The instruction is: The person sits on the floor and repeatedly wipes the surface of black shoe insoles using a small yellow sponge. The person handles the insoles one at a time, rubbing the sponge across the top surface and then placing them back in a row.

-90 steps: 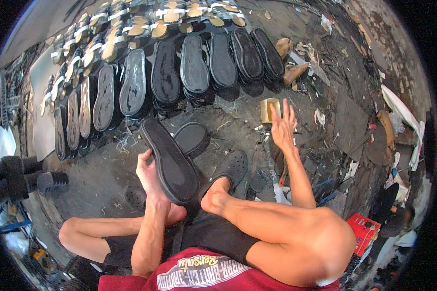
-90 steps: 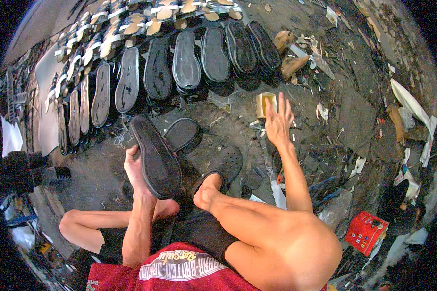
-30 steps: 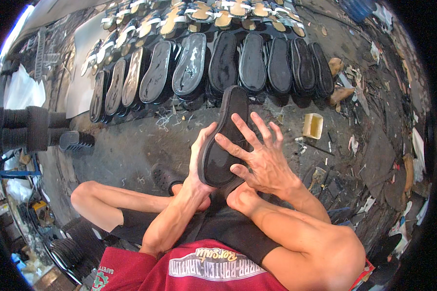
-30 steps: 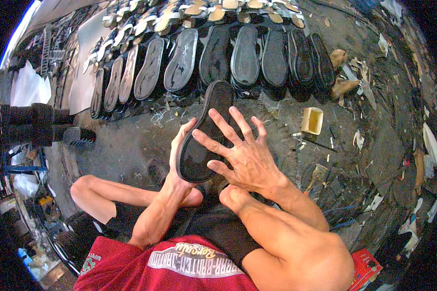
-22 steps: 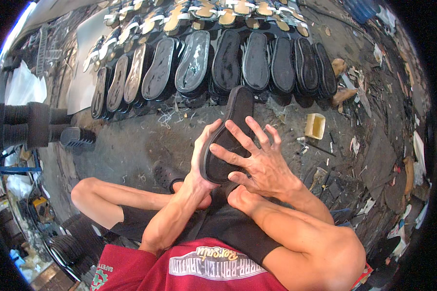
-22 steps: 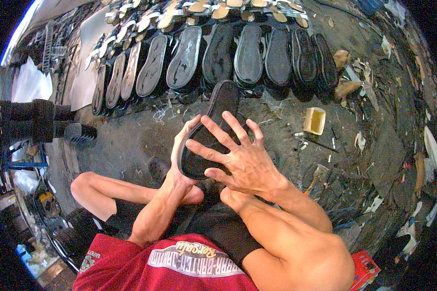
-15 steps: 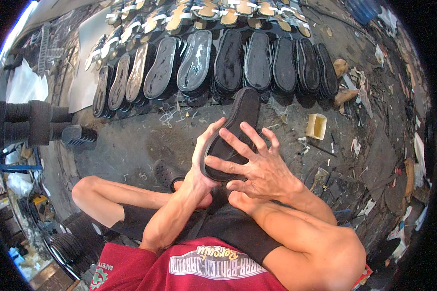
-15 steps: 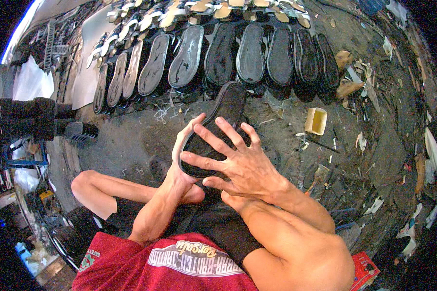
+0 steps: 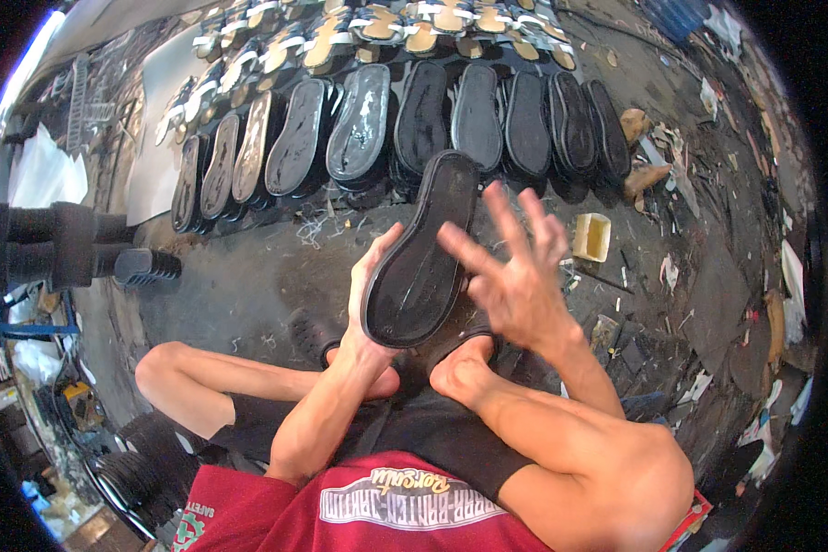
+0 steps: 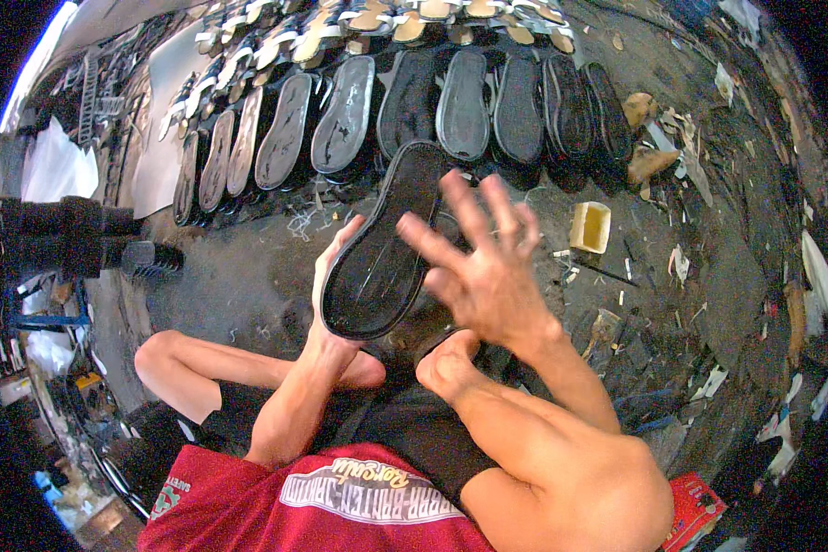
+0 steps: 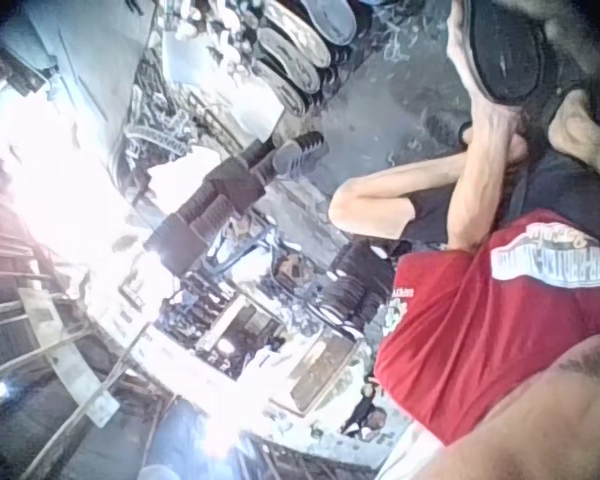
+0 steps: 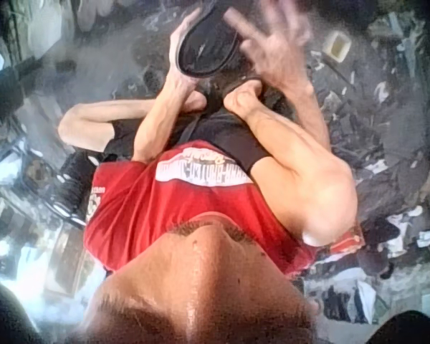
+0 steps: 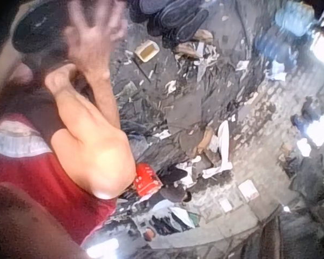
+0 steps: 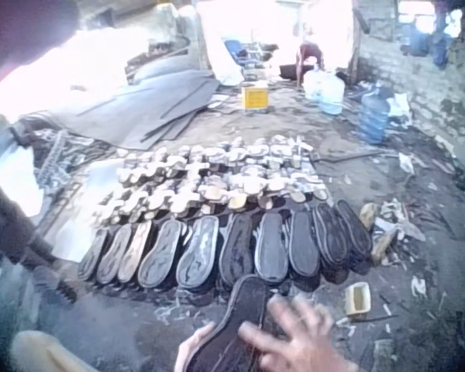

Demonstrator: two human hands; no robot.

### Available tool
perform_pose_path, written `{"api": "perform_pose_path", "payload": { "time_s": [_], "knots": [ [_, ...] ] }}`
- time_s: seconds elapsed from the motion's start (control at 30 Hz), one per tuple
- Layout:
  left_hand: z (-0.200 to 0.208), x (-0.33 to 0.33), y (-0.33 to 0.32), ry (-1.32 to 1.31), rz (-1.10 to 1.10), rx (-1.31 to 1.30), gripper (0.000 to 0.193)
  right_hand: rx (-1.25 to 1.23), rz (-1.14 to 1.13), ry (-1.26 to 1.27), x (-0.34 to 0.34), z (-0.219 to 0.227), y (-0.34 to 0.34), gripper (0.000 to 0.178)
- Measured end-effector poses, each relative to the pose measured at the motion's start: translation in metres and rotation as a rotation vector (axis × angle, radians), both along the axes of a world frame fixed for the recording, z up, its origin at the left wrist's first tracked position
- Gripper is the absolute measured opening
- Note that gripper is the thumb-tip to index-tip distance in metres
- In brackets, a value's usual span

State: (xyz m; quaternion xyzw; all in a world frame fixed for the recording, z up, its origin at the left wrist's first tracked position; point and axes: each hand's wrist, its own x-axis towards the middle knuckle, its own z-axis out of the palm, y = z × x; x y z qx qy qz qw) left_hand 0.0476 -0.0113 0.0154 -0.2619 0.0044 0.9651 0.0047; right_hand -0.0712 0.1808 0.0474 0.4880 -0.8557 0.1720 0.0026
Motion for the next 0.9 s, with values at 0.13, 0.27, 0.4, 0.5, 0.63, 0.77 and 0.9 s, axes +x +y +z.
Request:
{"api": "perform_pose_path", "payload": {
  "time_s": [0.13, 0.27, 0.4, 0.5, 0.63, 0.77, 0.9],
  "knots": [
    [-0.011, -0.002, 0.005, 0.121, 0.036, 0.12, 0.048, -0.089, 0.398, -0.126, 0.031, -0.007, 0.002, 0.055],
    [0.002, -0.017, 0.003, 0.106, -0.011, -0.019, 0.05, -0.17, -0.179, -0.072, -0.022, -0.003, 0.002, 0.057],
    [-0.009, -0.062, -0.008, 0.017, -0.07, -0.138, 0.046, -0.757, -0.526, -0.557, -0.052, -0.011, 0.046, 0.061],
    [-0.033, -0.121, -0.015, 0.185, -0.087, -0.157, 0.042, -0.777, -0.686, -0.577, -0.048, -0.034, 0.072, 0.062],
    [-0.077, -0.22, -0.009, 0.073, -0.182, -0.433, 0.044, -0.79, -0.857, -0.71, -0.031, -0.065, 0.101, 0.065],
    [-0.09, -0.295, 0.016, 0.074, -0.327, -0.657, 0.053, -0.766, -0.993, -0.76, -0.02, -0.072, 0.124, 0.067],
    [-0.13, -0.343, 0.005, 0.061, -0.392, -1.024, 0.055, -0.776, -1.007, -0.796, -0.023, -0.073, 0.131, 0.07]
  ]
}}
